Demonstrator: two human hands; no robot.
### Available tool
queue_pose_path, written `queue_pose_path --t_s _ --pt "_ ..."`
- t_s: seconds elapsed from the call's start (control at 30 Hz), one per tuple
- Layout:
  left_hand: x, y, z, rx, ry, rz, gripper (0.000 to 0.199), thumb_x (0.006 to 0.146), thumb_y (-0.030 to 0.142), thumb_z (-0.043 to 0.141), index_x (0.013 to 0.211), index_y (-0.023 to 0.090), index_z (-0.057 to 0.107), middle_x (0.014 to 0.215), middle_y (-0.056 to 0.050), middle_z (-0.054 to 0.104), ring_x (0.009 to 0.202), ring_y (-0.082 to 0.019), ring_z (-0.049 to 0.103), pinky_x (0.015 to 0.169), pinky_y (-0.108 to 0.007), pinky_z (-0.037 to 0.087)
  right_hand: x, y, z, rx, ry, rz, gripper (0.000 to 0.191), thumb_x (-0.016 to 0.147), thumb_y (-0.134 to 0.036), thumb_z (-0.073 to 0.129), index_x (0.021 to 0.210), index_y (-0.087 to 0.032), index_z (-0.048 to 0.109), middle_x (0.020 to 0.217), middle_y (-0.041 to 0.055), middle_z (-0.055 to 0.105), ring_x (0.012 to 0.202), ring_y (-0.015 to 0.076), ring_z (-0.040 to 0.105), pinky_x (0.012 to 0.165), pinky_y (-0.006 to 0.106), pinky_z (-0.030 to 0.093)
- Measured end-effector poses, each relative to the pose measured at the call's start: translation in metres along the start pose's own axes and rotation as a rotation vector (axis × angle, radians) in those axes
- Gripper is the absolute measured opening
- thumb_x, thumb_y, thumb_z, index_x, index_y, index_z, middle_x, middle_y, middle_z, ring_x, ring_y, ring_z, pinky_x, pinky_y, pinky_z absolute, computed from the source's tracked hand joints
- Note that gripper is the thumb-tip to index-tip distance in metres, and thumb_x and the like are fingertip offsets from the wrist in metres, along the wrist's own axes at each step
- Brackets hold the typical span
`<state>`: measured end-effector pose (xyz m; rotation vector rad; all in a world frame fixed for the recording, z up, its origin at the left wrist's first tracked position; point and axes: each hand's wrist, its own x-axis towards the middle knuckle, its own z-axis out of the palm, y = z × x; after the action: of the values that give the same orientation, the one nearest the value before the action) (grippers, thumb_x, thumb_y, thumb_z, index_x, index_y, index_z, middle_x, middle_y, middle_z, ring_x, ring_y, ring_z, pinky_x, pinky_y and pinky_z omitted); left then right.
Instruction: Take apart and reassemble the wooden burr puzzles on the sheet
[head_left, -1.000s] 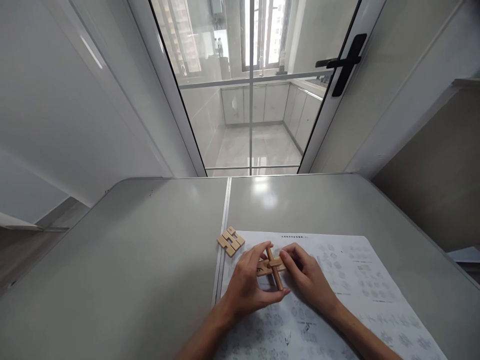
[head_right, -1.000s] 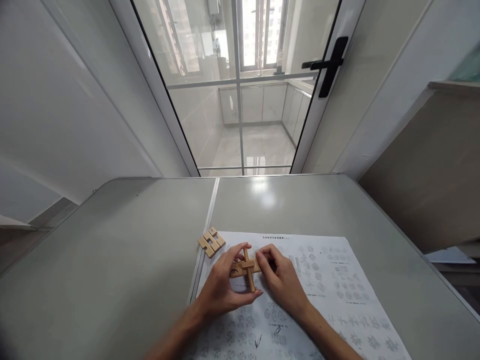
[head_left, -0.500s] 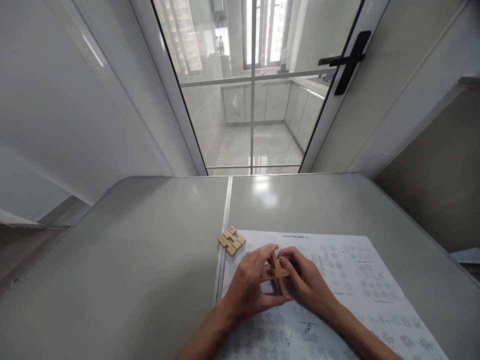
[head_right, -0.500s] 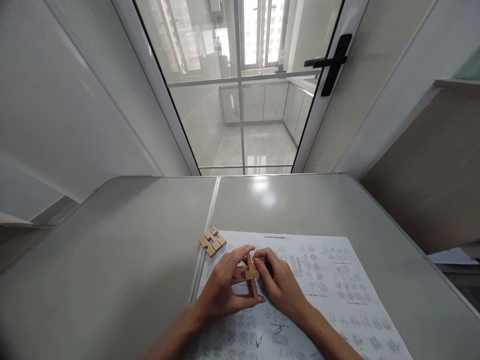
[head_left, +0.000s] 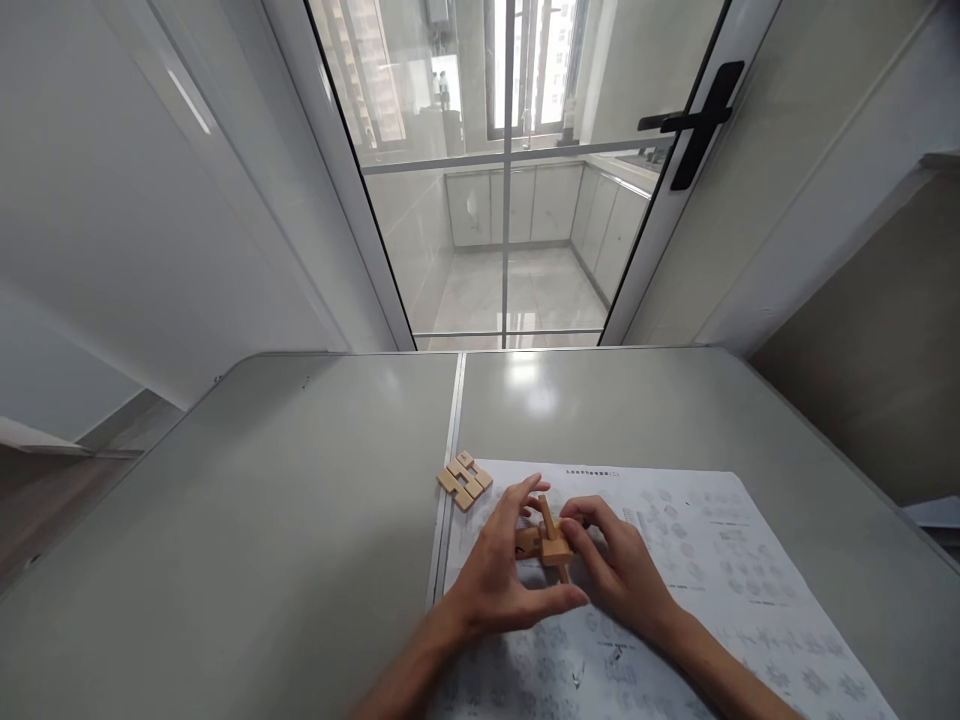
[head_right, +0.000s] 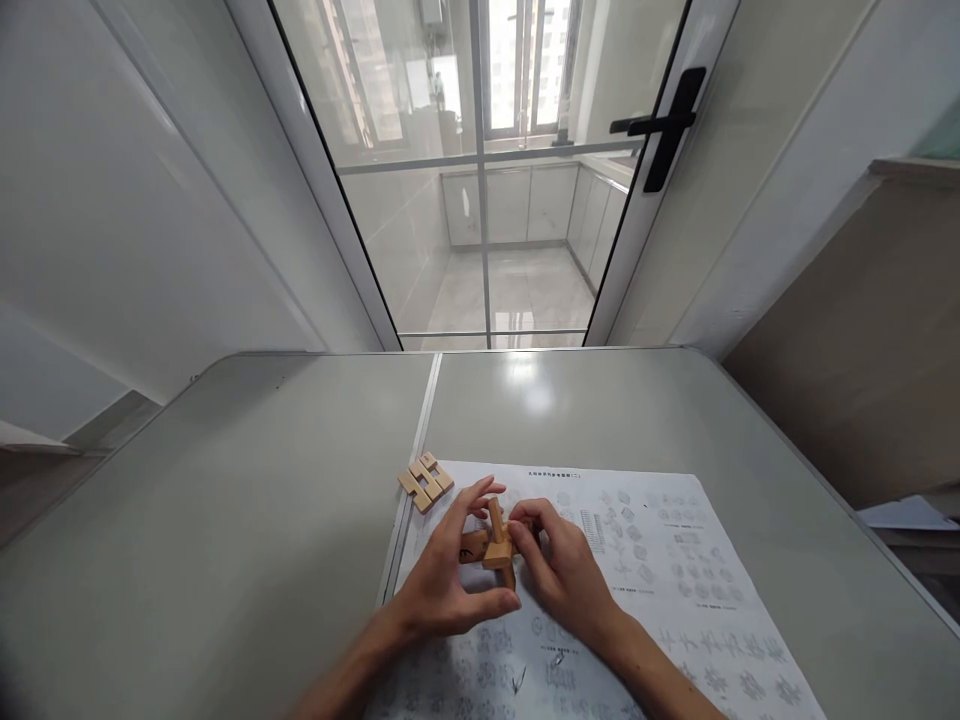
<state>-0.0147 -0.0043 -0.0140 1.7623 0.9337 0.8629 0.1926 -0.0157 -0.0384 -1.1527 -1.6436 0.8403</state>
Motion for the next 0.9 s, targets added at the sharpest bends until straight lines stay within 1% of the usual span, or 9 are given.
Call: queue_pose_path --t_s 0.07,0.13,0.27,0.4,0.53,0.57,0.7,0.8,0.9 --pt "-0.0007 0.0005 -0.0005 -0.064 0.000 -0.054 0.106 0.078 0.052 0.093 0.165 0.028 0.037 0.162 -0.019 0.048 0.136 -0.036 0.058 0.116 -0.055 0.051 0.0000 -0.0015 -0.0001 -0.003 0.021 -0.025 0.019 0.112 -0.037 0.051 0.102 -0.024 0.061 0.083 0.0020 0.072 0.070 0.0192 0.069 0.066 0.029 0.057" --pt "-0.0003 0.0006 -0.0009 -0.114 -0.014 -0.101 0.105 0.079 0.051 0.091 0.166 0.028 0.036 0.162 -0.018 0.048 0.133 -0.035 0.059 0.111 -0.053 0.054 0.0001 -0.0026 -0.0004 -0.008 0.056 -0.047 0.016 0.111 -0.035 0.053 0.102 -0.025 0.062 0.083 0.0017 0.073 0.070 0.0190 0.070 0.066 0.028 0.057" --pt "0.0027 0.0007 -0.0009 -0.187 -0.029 -0.161 0.104 0.079 0.046 0.090 0.165 0.028 0.034 0.157 -0.017 0.051 0.129 -0.034 0.061 0.109 -0.054 0.055 0.0001 -0.0037 -0.0012 -0.028 0.110 -0.074 0.013 0.110 -0.033 0.055 0.103 -0.025 0.061 0.084 0.0021 0.075 0.072 0.0193 0.073 0.067 0.028 0.057" --pt "0.0047 0.0033 -0.0009 -0.237 -0.003 -0.163 0.099 0.080 0.038 0.088 0.163 0.029 0.037 0.155 -0.016 0.052 0.126 -0.033 0.063 0.109 -0.053 0.054 -0.0005 -0.0032 -0.0023 -0.067 0.090 -0.113 0.014 0.112 -0.031 0.050 0.106 -0.025 0.060 0.084 0.0024 0.075 0.071 0.0192 0.073 0.065 0.028 0.057" --pt "0.0040 0.0076 -0.0009 -0.251 0.030 -0.154 0.094 0.079 0.030 0.088 0.160 0.031 0.040 0.156 -0.013 0.052 0.124 -0.030 0.064 0.112 -0.052 0.053 -0.0012 -0.0008 -0.0029 -0.172 0.069 -0.174 0.014 0.114 -0.024 0.042 0.113 -0.026 0.056 0.083 0.0002 0.073 0.064 0.0168 0.067 0.063 0.027 0.053" --pt "0.0037 0.0080 -0.0008 -0.262 0.037 -0.158 0.093 0.080 0.030 0.088 0.160 0.031 0.041 0.156 -0.013 0.052 0.124 -0.030 0.064 0.111 -0.052 0.054 -0.0014 -0.0004 -0.0026 -0.199 0.063 -0.191 0.014 0.114 -0.022 0.041 0.114 -0.026 0.055 0.082 -0.0004 0.072 0.063 0.0166 0.066 0.062 0.027 0.052" --pt "0.0038 0.0043 -0.0013 -0.391 0.074 -0.168 0.086 0.087 0.039 0.084 0.161 0.034 0.040 0.158 -0.014 0.048 0.127 -0.031 0.062 0.097 -0.043 0.062 -0.0031 0.0000 0.0004 -0.266 0.035 -0.273 0.014 0.112 -0.018 0.042 0.117 -0.026 0.053 0.079 -0.0019 0.069 0.060 0.0166 0.063 0.060 0.027 0.049" --pt "0.0043 -0.0001 -0.0026 -0.418 0.133 -0.142 0.086 0.087 0.046 0.085 0.160 0.034 0.041 0.157 -0.014 0.050 0.128 -0.031 0.063 0.102 -0.045 0.059 -0.0048 0.0003 0.0034 -0.261 0.014 -0.288 0.013 0.112 -0.018 0.042 0.118 -0.026 0.051 0.078 -0.0024 0.069 0.059 0.0164 0.062 0.058 0.027 0.049" --pt "0.0036 -0.0015 -0.0035 -0.350 0.200 -0.109 0.086 0.086 0.049 0.086 0.158 0.033 0.043 0.156 -0.014 0.052 0.132 -0.033 0.062 0.111 -0.051 0.054 -0.0060 0.0020 0.0050 -0.248 0.005 -0.250 0.013 0.112 -0.019 0.043 0.119 -0.027 0.050 0.081 -0.0018 0.070 0.060 0.0167 0.062 0.059 0.027 0.049"
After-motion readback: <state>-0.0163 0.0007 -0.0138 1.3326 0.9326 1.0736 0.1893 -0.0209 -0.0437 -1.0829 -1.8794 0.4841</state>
